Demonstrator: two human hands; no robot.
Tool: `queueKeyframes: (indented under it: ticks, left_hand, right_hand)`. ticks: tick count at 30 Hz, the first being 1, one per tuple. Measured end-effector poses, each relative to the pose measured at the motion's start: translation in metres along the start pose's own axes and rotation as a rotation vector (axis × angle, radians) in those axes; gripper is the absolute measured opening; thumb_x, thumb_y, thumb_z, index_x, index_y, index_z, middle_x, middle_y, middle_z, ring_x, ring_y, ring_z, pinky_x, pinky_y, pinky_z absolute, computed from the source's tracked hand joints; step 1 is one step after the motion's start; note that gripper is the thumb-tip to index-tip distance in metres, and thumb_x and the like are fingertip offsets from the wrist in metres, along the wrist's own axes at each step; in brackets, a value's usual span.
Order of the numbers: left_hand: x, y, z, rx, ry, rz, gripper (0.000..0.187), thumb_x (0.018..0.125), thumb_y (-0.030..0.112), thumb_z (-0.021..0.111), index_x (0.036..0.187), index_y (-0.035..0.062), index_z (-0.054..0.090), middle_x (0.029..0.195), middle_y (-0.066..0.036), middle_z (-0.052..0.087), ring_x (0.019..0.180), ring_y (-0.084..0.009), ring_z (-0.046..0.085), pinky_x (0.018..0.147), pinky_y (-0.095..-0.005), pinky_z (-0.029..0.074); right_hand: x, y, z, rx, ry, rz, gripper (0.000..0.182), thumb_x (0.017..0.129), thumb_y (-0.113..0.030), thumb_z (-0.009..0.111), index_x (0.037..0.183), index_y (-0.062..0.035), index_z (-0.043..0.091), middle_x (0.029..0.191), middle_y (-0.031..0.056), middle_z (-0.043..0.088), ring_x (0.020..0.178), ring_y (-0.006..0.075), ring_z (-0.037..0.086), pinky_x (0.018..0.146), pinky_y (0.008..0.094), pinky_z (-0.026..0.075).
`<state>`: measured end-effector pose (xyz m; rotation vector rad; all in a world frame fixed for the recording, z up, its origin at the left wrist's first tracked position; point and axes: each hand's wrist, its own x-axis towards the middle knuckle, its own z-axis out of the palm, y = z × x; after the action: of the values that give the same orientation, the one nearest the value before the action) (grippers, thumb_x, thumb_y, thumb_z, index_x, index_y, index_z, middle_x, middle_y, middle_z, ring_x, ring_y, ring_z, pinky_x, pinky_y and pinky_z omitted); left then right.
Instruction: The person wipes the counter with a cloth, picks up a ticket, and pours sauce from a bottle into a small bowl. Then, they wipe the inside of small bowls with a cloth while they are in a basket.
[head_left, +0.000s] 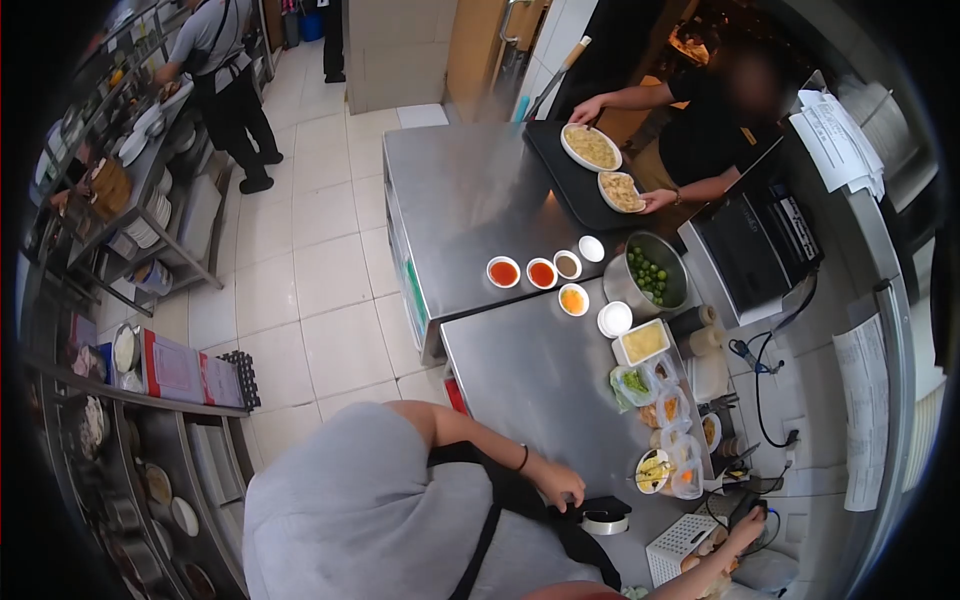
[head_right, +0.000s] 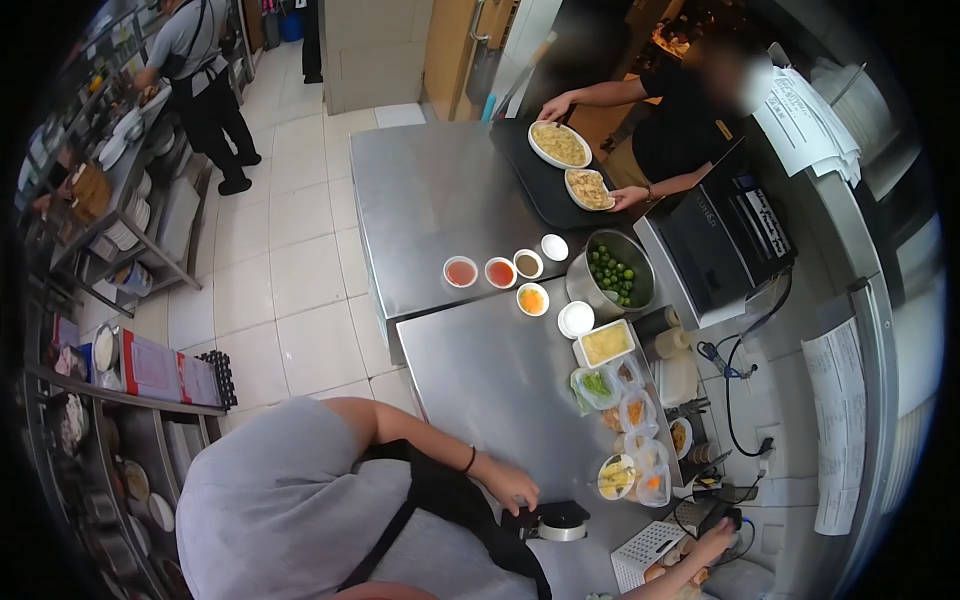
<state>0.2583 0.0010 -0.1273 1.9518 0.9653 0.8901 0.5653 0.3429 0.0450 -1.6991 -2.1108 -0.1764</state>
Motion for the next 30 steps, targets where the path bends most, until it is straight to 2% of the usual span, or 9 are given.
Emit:
queueKeyframes:
  ticks: [3,6,12,14,16,19,20,24,30]
  left_hand:
    - [-0.029,-0.001,-0.022,0.045,0.226,-0.073,0.028,0.074,0.025,0.063,0.095,0.0079,0.058,0.091,-0.010,0.057,0.084,-0.0267,0.056,0.071,-0.0368,0.044]
    - [-0.057,0.002,-0.040,-0.052,0.239,-0.329,0.027,0.078,0.025,0.060,0.100,0.0086,0.058,0.099,-0.009,0.058,0.087,-0.0257,0.056,0.073,-0.0349,0.045]
    - [-0.091,0.013,-0.052,-0.125,0.431,-0.410,0.025,0.079,0.024,0.061,0.098,0.0079,0.059,0.093,-0.010,0.059,0.075,-0.0216,0.060,0.066,-0.0321,0.048]
    - [-0.092,0.010,-0.051,-0.128,0.446,-0.406,0.025,0.079,0.025,0.060,0.097,0.0072,0.059,0.092,-0.009,0.059,0.075,-0.0217,0.059,0.066,-0.0319,0.047]
    - [-0.093,0.011,-0.057,-0.129,0.433,-0.402,0.025,0.079,0.025,0.059,0.096,0.0065,0.059,0.091,-0.009,0.060,0.075,-0.0217,0.059,0.067,-0.0317,0.047]
    - [-0.091,0.015,-0.061,-0.124,0.404,-0.393,0.022,0.080,0.021,0.059,0.095,0.0061,0.060,0.088,-0.009,0.060,0.075,-0.0219,0.059,0.066,-0.0317,0.047]
    - [-0.091,0.013,-0.061,-0.090,0.434,-0.368,0.019,0.079,0.019,0.061,0.093,0.0056,0.060,0.087,-0.008,0.060,0.074,-0.0199,0.059,0.066,-0.0302,0.047]
    - [-0.076,0.020,-0.059,-0.219,0.276,-0.367,0.015,0.079,0.014,0.062,0.090,0.0040,0.062,0.085,-0.006,0.060,0.073,-0.0155,0.058,0.066,-0.0265,0.047]
    - [-0.038,0.034,-0.051,-0.141,0.078,-0.334,0.015,0.080,0.015,0.062,0.090,0.0042,0.062,0.082,-0.006,0.060,0.070,-0.0137,0.058,0.064,-0.0251,0.047]
  right_hand:
    - [0.050,0.052,0.051,-0.374,0.162,-0.104,0.053,0.089,-0.046,0.039,0.113,0.0000,0.051,0.112,0.0218,0.051,0.101,0.0358,0.051,0.084,0.0436,0.040]
    - [0.064,0.041,0.054,-0.386,-0.089,0.204,0.061,0.087,-0.054,0.033,0.118,-0.0038,0.047,0.121,0.0204,0.046,0.107,0.0361,0.047,0.090,0.0442,0.037]
    - [0.134,0.163,0.124,0.212,-0.319,0.798,0.058,0.090,-0.050,0.029,0.131,-0.0096,0.034,0.127,0.0166,0.042,0.107,0.0380,0.046,0.094,0.0441,0.035]
    - [0.102,0.132,0.091,-0.625,-0.017,-0.065,0.047,0.094,-0.035,0.027,0.135,-0.0106,0.027,0.124,0.0124,0.047,0.105,0.0359,0.049,0.095,0.0433,0.035]
    - [0.095,0.147,0.080,-0.745,0.274,-0.334,0.041,0.093,-0.023,0.033,0.132,-0.0132,0.034,0.120,0.0097,0.051,0.103,0.0332,0.051,0.091,0.0391,0.039]
    - [0.014,0.070,0.009,0.302,0.174,0.119,0.036,0.088,-0.032,0.049,0.103,-0.0008,0.059,0.088,0.0147,0.063,0.081,0.0222,0.060,0.072,0.0326,0.046]
    - [-0.014,0.084,0.007,0.924,-0.165,0.216,0.035,0.085,-0.033,0.054,0.095,0.0001,0.062,0.091,0.0131,0.064,0.080,0.0198,0.061,0.070,0.0280,0.047]
    - [-0.156,-0.007,-0.067,0.878,-0.962,0.405,0.022,0.086,-0.020,0.052,0.092,0.0004,0.059,0.082,0.0106,0.064,0.073,0.0179,0.062,0.067,0.0279,0.051]
    - [-0.338,0.063,0.020,-0.028,-0.618,0.260,0.054,0.067,-0.039,0.068,0.110,-0.0075,0.055,0.107,0.0198,0.056,0.094,0.0364,0.055,0.081,0.0418,0.044]
